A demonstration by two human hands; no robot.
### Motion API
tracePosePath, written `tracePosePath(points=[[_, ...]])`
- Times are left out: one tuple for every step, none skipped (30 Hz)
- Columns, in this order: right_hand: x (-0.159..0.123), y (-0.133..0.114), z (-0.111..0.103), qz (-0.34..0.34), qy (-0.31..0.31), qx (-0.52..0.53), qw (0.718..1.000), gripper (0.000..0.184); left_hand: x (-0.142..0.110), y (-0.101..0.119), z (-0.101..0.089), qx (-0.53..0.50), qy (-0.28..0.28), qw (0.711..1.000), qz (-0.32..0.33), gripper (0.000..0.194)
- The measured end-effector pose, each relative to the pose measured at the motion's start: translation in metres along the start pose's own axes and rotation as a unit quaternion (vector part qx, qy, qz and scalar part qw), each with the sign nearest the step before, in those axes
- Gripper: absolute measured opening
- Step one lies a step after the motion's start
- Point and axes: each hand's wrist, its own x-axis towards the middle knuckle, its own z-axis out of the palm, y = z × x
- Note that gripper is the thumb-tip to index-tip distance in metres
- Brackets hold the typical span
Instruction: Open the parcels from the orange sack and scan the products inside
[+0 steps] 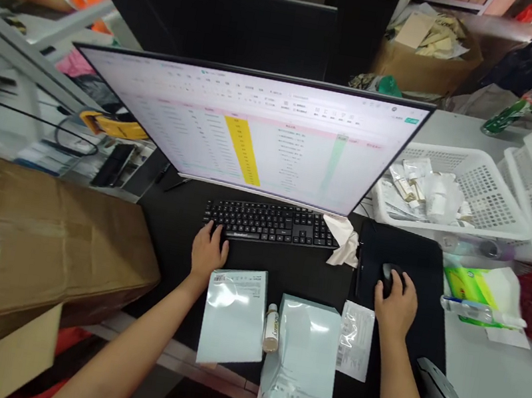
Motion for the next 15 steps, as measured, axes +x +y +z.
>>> tracePosePath(points=[[-0.0007,0.0013,0.0005,0.004,0.003,0.006,1.000,0.055,-0.0003,0.0006,-0.0010,-0.003,-0.005,1.000,-0.001,0.053],[-0.0014,0.0026,0.0013,0.007,0.006,0.013,1.000,0.057,-0.0006,0.0013,-0.0020,-0.005,-0.010,1.000,-0.001,0.053],[-0.0022,0.0037,0.0023,0.010,0.008,0.019,1.000,0.058,-0.0008,0.0020,-0.0028,-0.006,-0.014,1.000,-0.002,0.053],[-0.0029,0.0044,0.0033,0.014,0.011,0.025,1.000,0.059,-0.0010,0.0025,-0.0034,-0.005,-0.019,1.000,-0.003,0.054],[-0.0034,0.0046,0.0040,0.018,0.014,0.030,0.999,0.059,-0.0011,0.0030,-0.0037,-0.003,-0.023,1.000,-0.002,0.056],[-0.0038,0.0042,0.0043,0.020,0.013,0.034,0.999,0.060,-0.0011,0.0033,-0.0038,0.001,-0.028,1.000,0.000,0.058],[-0.0041,0.0032,0.0041,0.023,0.013,0.038,0.999,0.061,-0.0012,0.0036,-0.0038,0.007,-0.033,0.999,0.004,0.061],[-0.0042,0.0019,0.0035,0.025,0.011,0.041,0.999,0.061,-0.0013,0.0037,-0.0038,0.015,-0.038,0.999,0.009,0.065],[-0.0041,0.0004,0.0027,0.027,0.009,0.043,0.999,0.061,-0.0014,0.0038,-0.0039,0.023,-0.043,0.999,0.017,0.068],[-0.0039,-0.0009,0.0020,0.027,0.009,0.043,0.999,0.061,-0.0014,0.0038,-0.0041,0.030,-0.048,0.998,0.024,0.070],[-0.0035,-0.0020,0.0014,0.026,0.010,0.042,0.999,0.060,-0.0014,0.0038,-0.0045,0.036,-0.051,0.998,0.032,0.070],[-0.0031,-0.0026,0.0013,0.024,0.014,0.040,0.999,0.060,-0.0013,0.0037,-0.0050,0.039,-0.054,0.997,0.040,0.069],[-0.0026,-0.0027,0.0016,0.022,0.019,0.037,0.999,0.060,-0.0011,0.0036,-0.0056,0.041,-0.056,0.996,0.047,0.066],[-0.0021,-0.0025,0.0022,0.019,0.021,0.033,0.999,0.060,-0.0008,0.0035,-0.0062,0.042,-0.058,0.996,0.053,0.063],[-0.0017,-0.0020,0.0029,0.016,0.024,0.029,0.999,0.060,-0.0004,0.0034,-0.0068,0.043,-0.058,0.996,0.057,0.059]])
